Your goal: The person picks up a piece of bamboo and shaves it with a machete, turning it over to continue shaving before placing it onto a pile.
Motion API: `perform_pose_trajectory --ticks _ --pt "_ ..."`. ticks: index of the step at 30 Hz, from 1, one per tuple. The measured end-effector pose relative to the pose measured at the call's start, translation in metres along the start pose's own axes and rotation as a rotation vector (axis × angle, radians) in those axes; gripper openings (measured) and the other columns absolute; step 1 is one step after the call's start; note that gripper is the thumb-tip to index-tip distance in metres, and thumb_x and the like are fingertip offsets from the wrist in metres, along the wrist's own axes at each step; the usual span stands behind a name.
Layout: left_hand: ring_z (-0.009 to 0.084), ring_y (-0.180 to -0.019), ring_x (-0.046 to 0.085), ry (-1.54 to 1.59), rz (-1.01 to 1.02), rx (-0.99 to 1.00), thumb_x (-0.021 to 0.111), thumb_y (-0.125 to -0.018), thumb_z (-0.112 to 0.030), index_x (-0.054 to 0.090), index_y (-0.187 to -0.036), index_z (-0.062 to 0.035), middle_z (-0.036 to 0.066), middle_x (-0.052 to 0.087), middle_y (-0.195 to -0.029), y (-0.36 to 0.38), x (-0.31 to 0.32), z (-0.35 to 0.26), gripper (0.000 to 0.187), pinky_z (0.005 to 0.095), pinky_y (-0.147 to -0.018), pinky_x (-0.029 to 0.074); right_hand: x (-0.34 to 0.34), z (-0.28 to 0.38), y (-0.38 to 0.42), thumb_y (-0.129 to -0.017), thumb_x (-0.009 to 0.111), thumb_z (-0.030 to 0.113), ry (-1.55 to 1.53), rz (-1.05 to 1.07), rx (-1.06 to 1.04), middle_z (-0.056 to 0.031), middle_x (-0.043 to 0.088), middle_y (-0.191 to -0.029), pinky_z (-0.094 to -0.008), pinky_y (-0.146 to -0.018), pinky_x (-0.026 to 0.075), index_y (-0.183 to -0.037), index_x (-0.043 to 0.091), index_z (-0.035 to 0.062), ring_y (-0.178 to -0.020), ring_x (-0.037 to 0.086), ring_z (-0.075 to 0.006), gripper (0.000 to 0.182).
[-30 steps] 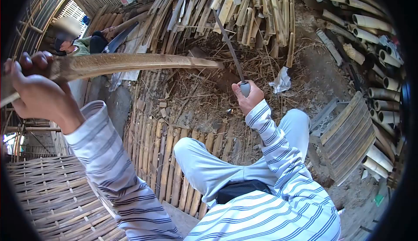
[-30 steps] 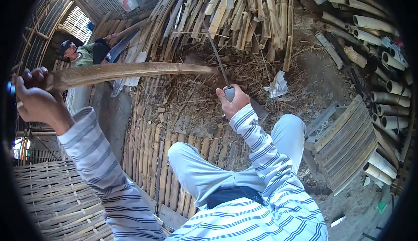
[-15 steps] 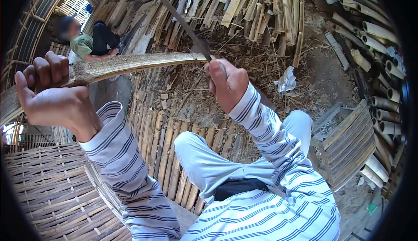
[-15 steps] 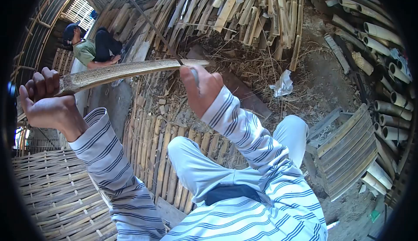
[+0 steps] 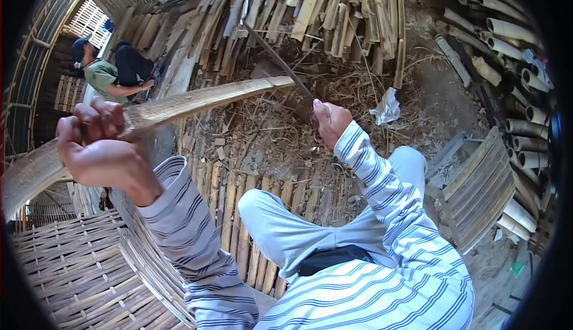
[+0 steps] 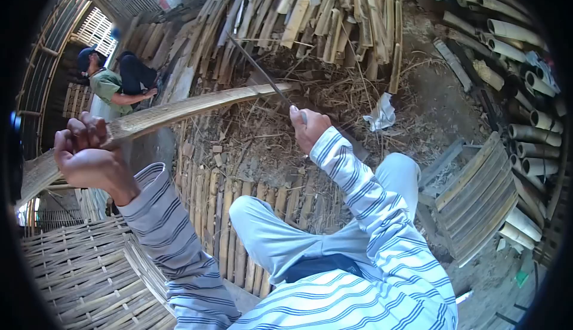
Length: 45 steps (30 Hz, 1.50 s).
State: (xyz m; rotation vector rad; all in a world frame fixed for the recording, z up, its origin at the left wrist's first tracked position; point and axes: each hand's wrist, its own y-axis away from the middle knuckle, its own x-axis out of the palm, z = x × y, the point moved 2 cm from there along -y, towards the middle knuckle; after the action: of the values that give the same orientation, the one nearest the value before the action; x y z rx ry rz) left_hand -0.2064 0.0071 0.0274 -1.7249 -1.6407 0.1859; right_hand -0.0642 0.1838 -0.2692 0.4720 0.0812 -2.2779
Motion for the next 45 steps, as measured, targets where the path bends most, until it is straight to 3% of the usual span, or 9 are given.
perform_pose_trajectory --ticks 10,15,17,24,28,29,32,38,45 --pt "0.0308 -0.08 0.059 0.312 0.741 -0.177 0.044 -0.086 -0.024 0.05 -0.079 -0.0026 0.016 0.057 -0.08 -0.135 -0.005 -0.016 0.023 0.0431 -0.079 0.049 -0.008 0.056 -0.065 -0.054 0.081 0.064 -0.008 0.044 -0.242 -0.0117 0.066 -0.094 -0.0327 -0.083 0.052 -0.099 0.057 0.0031 -0.084 0.066 -0.0213 0.079" --pt "0.0334 -0.108 0.056 0.131 0.279 0.072 0.037 -0.087 -0.022 0.052 -0.112 0.0098 0.024 0.058 -0.109 -0.114 0.083 -0.05 0.043 0.0505 -0.096 0.039 0.037 0.11 -0.103 -0.059 0.089 0.028 -0.635 0.25 -0.545 -0.0029 0.064 -0.085 -0.03 -0.081 0.052 -0.093 0.056 0.0062 -0.081 0.064 -0.017 0.052" --pt "0.0173 -0.065 0.062 0.462 0.883 0.08 0.052 -0.088 -0.012 0.053 -0.103 0.0012 0.007 0.06 -0.077 -0.13 0.107 -0.04 0.02 0.0291 -0.059 0.055 0.037 0.124 -0.097 -0.061 0.088 0.017 -0.467 0.258 -0.513 0.0008 0.061 -0.077 -0.0273 -0.073 0.052 -0.087 0.056 0.0065 -0.073 0.06 -0.0107 0.043" --pt "0.0221 -0.09 0.06 -0.773 0.552 1.084 0.046 -0.087 -0.006 0.057 -0.108 0.0022 0.011 0.062 -0.096 -0.03 0.047 -0.046 0.025 0.0376 -0.08 0.047 0.023 0.147 -0.081 -0.063 0.086 0.011 -0.752 0.033 -0.382 0.0012 0.059 -0.072 -0.0261 -0.065 0.051 -0.08 0.055 0.0063 -0.068 0.055 -0.0071 0.035" --pt "0.0211 -0.081 0.063 -0.507 0.956 -0.04 0.077 -0.073 -0.019 0.058 -0.105 -0.0044 0.01 0.063 -0.099 0.148 -0.081 0.02 0.039 0.0387 -0.075 0.051 0.005 0.154 -0.098 -0.063 0.084 0.002 -0.745 -0.211 -0.205 -0.0018 0.059 -0.074 -0.0312 -0.063 0.055 -0.078 0.051 0.0073 -0.065 0.058 -0.0129 0.037" --pt "0.0287 -0.103 0.06 -0.374 0.888 -0.654 0.074 -0.074 -0.015 0.046 -0.126 -0.0044 0.015 0.058 -0.116 0.186 -0.103 0.039 0.06 0.0459 -0.09 0.048 -0.002 0.158 -0.093 -0.063 0.085 0.004 -0.756 -0.236 -0.175 -0.0018 0.059 -0.074 -0.0308 -0.063 0.055 -0.078 0.051 0.0069 -0.065 0.058 -0.0131 0.037" --pt "0.0321 -0.128 0.042 0.054 0.258 -0.903 0.073 -0.075 -0.019 0.019 -0.143 -0.0076 0.02 0.042 -0.137 0.233 -0.183 0.112 0.088 0.0496 -0.102 0.039 -0.003 0.15 -0.084 -0.062 0.088 0.014 -0.708 -0.343 -0.124 -0.0025 0.059 -0.072 -0.0296 -0.062 0.052 -0.079 0.052 0.0053 -0.064 0.058 -0.0147 0.041" --pt "0.0295 -0.136 0.031 0.542 -0.225 -0.259 0.055 -0.083 -0.06 0.046 -0.13 -0.0105 0.013 0.041 -0.141 0.14 -0.18 0.061 0.069 0.0568 -0.111 0.022 0.054 0.133 -0.057 -0.066 0.084 0.011 -1.017 -0.364 0.096 -0.0098 0.066 -0.081 -0.0305 -0.068 0.052 -0.087 0.062 -0.0034 -0.067 0.062 -0.0182 0.034" --pt "0.0203 -0.076 0.057 0.476 -0.245 0.056 0.052 -0.091 -0.029 0.056 -0.075 -0.0095 0.01 0.058 -0.076 0.061 -0.199 -0.011 0.026 0.0342 -0.076 0.045 0.112 0.131 0.023 -0.071 0.081 0.032 -0.982 -0.148 0.427 -0.0118 0.067 -0.082 -0.0332 -0.071 0.051 -0.09 0.064 -0.0044 -0.069 0.062 -0.0205 0.045"
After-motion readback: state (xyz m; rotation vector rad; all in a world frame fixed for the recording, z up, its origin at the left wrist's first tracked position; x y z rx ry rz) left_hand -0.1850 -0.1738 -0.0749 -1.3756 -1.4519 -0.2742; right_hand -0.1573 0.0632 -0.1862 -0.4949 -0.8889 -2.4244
